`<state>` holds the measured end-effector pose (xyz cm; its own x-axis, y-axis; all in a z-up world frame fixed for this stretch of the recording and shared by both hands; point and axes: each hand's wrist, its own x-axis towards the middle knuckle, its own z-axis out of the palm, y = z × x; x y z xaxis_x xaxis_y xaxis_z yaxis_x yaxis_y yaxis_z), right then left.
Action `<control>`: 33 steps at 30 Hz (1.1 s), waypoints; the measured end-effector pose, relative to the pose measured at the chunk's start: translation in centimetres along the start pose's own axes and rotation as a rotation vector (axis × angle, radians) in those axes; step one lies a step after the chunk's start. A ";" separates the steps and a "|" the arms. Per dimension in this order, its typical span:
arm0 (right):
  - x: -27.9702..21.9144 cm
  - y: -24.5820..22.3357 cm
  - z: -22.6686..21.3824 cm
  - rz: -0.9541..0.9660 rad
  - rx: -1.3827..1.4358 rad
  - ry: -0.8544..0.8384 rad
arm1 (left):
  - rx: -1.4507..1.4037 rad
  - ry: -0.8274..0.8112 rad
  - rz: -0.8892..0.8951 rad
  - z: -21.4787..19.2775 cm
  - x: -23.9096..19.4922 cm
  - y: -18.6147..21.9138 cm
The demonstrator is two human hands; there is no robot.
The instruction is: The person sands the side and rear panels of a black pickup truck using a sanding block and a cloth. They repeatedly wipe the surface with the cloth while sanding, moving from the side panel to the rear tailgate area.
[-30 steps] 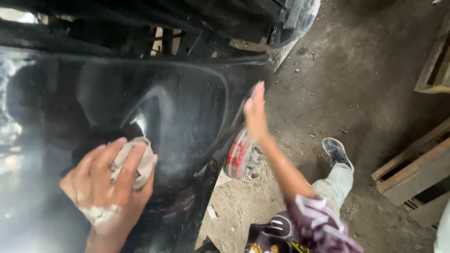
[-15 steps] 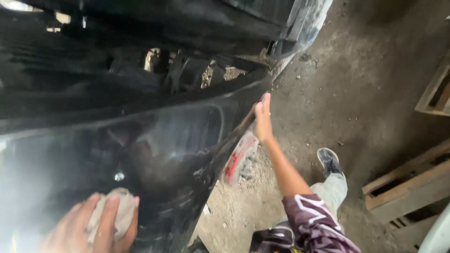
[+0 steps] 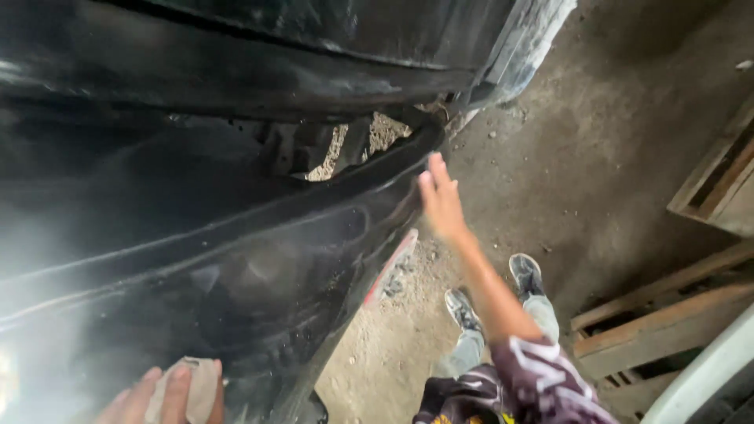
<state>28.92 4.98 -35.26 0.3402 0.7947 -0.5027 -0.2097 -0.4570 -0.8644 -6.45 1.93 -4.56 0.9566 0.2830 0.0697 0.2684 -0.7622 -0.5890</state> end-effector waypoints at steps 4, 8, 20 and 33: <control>-6.3 -6.9 2.9 -0.710 -0.222 0.102 | 0.020 -0.014 -0.061 0.2 0.3 0.1; -3.5 -5.9 0.7 -0.869 -0.128 -0.032 | 0.060 0.049 0.007 -0.2 -0.1 0.2; -13.6 -19.6 4.0 -1.317 0.004 -0.247 | 0.063 0.009 -0.331 -1.6 4.6 1.1; -12.1 -17.1 5.8 -1.004 -0.051 -0.088 | 0.124 0.155 -0.365 -2.1 8.1 1.6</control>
<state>23.09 5.52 -14.36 0.2683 0.8471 0.4588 0.1768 0.4248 -0.8878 1.93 1.73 -3.26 0.8092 0.4238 0.4069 0.5868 -0.5495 -0.5948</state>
